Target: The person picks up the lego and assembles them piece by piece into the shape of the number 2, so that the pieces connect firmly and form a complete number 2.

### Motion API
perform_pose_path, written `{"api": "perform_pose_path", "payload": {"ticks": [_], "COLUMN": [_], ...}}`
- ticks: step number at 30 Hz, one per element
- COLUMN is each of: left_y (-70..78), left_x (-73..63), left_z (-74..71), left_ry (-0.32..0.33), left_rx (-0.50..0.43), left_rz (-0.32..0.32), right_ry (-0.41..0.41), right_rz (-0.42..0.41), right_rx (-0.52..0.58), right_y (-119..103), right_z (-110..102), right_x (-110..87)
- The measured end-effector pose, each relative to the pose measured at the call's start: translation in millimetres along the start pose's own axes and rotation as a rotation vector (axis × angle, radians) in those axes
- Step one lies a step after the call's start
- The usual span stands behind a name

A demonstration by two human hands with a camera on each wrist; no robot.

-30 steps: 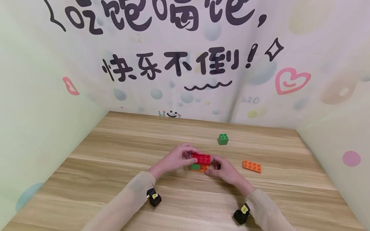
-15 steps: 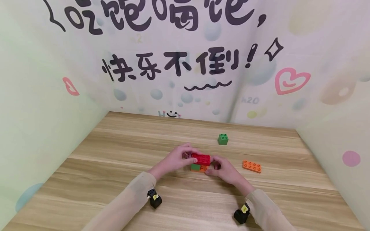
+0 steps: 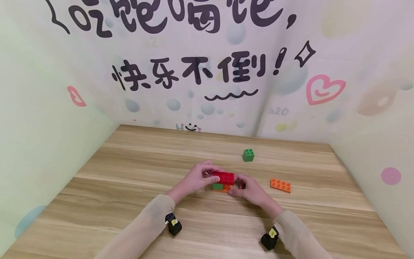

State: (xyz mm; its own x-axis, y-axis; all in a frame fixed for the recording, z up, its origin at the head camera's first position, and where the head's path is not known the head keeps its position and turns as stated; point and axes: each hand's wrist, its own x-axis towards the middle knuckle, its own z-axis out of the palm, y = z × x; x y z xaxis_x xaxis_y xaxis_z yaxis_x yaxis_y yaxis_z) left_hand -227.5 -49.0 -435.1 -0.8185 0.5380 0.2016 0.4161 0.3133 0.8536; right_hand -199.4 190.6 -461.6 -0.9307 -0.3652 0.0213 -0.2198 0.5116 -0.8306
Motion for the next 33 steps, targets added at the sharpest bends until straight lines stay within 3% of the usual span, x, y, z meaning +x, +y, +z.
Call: {"api": "perform_pose_path", "payload": {"ticks": [10,19,33], "left_y": [1.6,0.3,-3.4], "left_x": [-0.4,-0.5,-2.6], "left_z": [-0.7,-1.5,1.5], "left_ry": [-0.002,-0.017,0.011], "left_rx": [0.007,0.036,-0.007], "left_rz": [0.014,0.053,-0.001], "right_ry": [-0.003,-0.012,-0.022], "right_rz": [-0.008,0.006,0.009], "right_rx": [-0.005,-0.014,-0.004], "right_y": [-30,0,3], "right_z": [-3,-1,-3], "right_x": [-9.2,1.6,2.6]}}
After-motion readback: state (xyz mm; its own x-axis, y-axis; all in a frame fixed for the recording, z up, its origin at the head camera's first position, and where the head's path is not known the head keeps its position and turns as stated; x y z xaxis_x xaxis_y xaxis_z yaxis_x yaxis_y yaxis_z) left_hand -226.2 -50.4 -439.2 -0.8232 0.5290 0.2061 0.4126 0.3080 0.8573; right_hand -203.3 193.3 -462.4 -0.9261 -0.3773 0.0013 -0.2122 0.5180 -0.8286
